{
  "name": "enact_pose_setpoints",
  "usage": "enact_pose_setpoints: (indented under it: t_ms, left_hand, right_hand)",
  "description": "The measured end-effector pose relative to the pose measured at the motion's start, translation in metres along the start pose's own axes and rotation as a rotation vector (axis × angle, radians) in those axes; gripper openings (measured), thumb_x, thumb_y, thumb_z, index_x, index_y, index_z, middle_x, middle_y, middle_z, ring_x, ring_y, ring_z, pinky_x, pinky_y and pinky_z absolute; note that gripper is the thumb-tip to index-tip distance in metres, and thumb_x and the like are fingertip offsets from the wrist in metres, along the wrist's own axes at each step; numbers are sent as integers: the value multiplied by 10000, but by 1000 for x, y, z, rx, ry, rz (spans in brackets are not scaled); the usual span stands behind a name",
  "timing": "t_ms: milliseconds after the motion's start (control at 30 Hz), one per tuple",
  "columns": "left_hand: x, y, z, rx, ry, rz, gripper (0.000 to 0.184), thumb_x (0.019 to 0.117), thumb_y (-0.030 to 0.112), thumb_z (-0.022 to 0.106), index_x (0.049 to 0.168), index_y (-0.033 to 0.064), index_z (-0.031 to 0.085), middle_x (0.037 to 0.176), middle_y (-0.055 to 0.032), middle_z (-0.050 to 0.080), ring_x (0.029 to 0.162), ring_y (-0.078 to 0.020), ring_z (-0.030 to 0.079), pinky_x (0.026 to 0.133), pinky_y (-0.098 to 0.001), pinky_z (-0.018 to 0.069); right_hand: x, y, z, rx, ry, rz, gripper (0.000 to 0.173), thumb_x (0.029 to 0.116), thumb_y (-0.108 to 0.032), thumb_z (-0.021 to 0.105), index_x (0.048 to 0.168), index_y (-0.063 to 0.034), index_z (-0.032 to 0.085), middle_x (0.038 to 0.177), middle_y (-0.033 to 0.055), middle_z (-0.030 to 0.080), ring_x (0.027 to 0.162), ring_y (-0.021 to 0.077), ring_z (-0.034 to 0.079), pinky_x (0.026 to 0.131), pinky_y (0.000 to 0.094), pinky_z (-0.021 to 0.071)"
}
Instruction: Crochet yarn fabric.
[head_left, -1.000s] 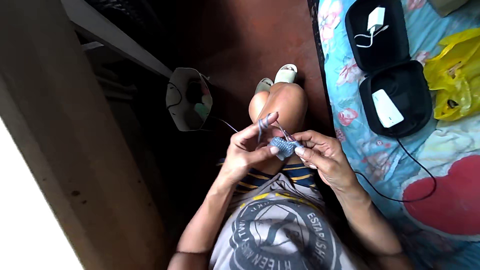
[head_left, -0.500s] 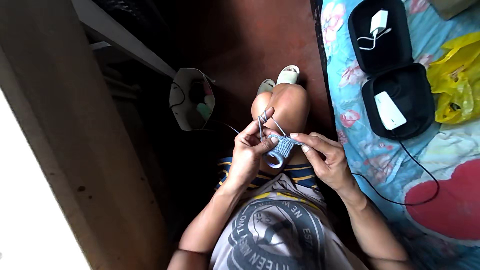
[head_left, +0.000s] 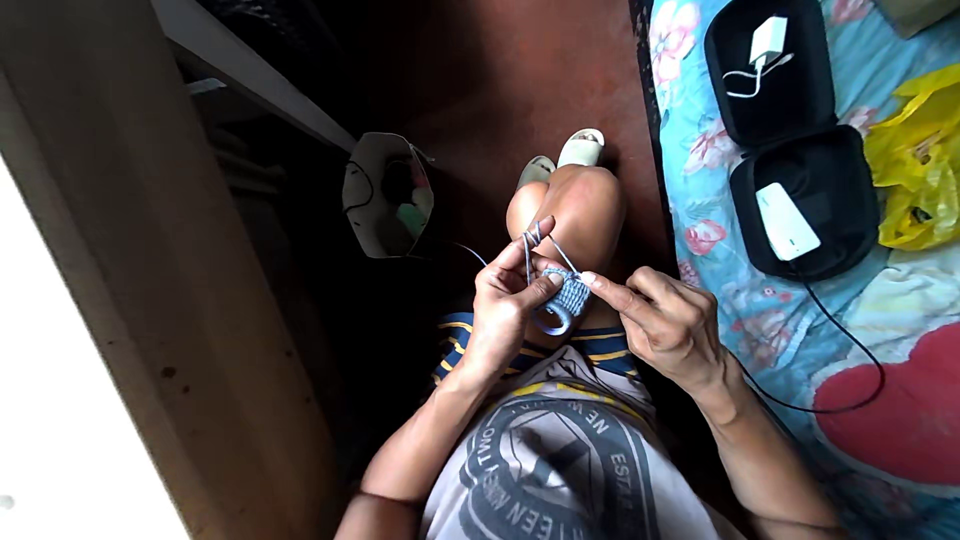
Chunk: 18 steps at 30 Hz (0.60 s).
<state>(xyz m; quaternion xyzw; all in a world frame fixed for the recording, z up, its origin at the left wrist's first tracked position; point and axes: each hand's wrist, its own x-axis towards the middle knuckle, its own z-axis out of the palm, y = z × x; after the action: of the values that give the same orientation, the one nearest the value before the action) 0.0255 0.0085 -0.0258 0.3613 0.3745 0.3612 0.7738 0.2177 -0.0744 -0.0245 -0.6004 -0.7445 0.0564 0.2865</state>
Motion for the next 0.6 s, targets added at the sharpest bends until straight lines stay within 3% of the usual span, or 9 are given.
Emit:
enact_pose_setpoints:
  t_ms: [400, 600]
  left_hand:
    - [-2, -7, 3, -2, 13, 46, 573, 911, -112, 594, 1459, 41, 522, 873, -52, 707, 717, -86, 666, 693, -242, 580]
    - [-2, -4, 1, -87, 9, -48, 605, 923, -89, 583, 1494, 83, 486, 858, -67, 706, 706, -97, 671, 696, -254, 584]
  right_hand:
    - [-3, -6, 4, 11, 17, 48, 365, 955, -23, 582, 1235, -161, 772, 718, 96, 545, 572, 199, 524, 484, 300, 396]
    - [-3, -2, 6, 111, 37, 50, 344, 956, -28, 578, 1209, -143, 781, 711, 81, 546, 582, 166, 518, 497, 278, 395]
